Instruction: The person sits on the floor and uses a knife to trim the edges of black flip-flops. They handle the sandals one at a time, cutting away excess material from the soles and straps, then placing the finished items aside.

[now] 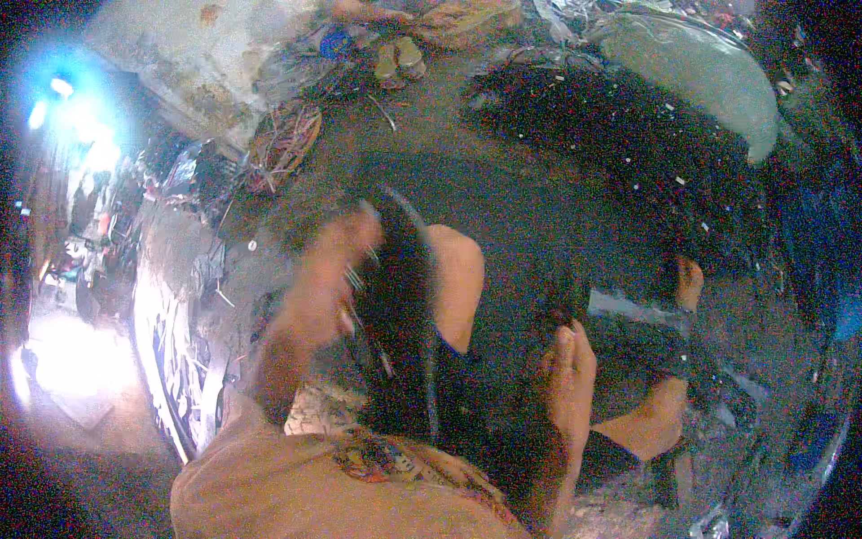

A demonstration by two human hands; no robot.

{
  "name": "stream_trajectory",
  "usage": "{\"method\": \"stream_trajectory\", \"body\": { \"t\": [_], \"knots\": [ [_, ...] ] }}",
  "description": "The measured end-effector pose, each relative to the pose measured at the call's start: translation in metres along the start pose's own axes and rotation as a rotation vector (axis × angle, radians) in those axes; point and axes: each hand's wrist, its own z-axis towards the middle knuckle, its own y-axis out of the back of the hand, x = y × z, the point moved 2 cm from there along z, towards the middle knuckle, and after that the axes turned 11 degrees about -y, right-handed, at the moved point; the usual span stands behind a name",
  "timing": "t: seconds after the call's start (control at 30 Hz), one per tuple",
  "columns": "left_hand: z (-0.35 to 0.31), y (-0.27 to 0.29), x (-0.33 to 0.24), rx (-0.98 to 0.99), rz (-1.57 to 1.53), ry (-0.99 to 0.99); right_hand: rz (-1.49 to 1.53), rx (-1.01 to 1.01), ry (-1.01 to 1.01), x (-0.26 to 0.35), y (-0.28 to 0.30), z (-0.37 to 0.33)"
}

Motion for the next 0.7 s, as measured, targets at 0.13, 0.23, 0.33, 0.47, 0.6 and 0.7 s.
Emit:
{"method": "stream_trajectory", "body": {
  "t": [0.13,0.23,0.33,0.47,0.6,0.7],
  "knots": [
    [0.070,0.177,-0.010,-0.638,-0.301,-0.208,0.037,-0.039,-0.011,-0.050,0.033,-0.027],
    [0.049,0.216,0.000,-1.036,0.121,-0.525,0.194,-0.238,-0.065,-0.073,0.075,-0.077],
    [0.015,0.078,0.015,-0.469,0.004,-0.814,0.516,-0.637,-0.104,-0.101,0.129,-0.111],
    [-0.012,-0.148,0.156,0.240,-0.002,-0.064,0.848,-0.984,-0.050,-0.146,0.189,-0.162],
    [-0.070,-0.247,0.338,0.487,-0.104,0.614,0.939,-1.147,-0.030,-0.172,0.201,-0.195],
    [-0.036,-0.331,0.390,0.370,-0.144,0.464,0.906,-1.212,-0.144,-0.172,0.189,-0.195]
  ]
}}
